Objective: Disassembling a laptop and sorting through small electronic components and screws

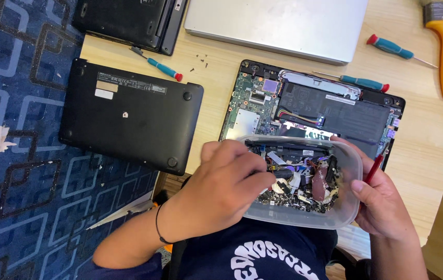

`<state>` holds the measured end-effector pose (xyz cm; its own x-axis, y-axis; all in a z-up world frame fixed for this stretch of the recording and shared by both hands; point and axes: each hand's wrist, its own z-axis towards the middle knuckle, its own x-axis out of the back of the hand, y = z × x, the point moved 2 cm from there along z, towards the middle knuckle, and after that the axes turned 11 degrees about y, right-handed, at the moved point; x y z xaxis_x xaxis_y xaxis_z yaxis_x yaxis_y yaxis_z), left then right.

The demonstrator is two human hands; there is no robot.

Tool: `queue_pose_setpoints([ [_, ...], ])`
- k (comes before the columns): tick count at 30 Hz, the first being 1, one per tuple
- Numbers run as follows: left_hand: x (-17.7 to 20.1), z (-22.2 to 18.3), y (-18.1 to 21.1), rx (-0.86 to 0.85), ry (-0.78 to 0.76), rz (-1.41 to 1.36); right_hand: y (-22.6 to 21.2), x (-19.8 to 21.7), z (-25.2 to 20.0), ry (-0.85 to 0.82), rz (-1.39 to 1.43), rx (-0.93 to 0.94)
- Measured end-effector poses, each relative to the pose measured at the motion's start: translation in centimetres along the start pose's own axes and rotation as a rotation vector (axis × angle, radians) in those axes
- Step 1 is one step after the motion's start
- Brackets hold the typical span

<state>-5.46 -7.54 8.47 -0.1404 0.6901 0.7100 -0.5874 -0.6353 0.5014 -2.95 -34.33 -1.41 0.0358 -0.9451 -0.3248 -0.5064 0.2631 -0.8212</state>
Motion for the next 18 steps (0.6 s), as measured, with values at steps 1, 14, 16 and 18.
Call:
queue_pose_setpoints([
  [1, -0.2, 0.3, 0.0, -0.003, -0.002, 0.000, -0.3, -0.6, 0.0, 0.002, 0.003, 0.002],
  [14, -4.4, 2.2, -1.0, -0.282, -0.187, 0.077, -0.7, -0.2, 1.4, 0.000, 0.199, 0.039],
  [16, -5.2, 2.2, -1.6, -0.287, -0.199, 0.068, -1.1, -0.6, 1.6, -0.036, 0.219, 0.062],
  [18, -6.2, 2.2, -2.3, -0.310, -0.260, 0.111, -1.7, -1.5, 1.6, -0.151, 0.239, 0.065],
])
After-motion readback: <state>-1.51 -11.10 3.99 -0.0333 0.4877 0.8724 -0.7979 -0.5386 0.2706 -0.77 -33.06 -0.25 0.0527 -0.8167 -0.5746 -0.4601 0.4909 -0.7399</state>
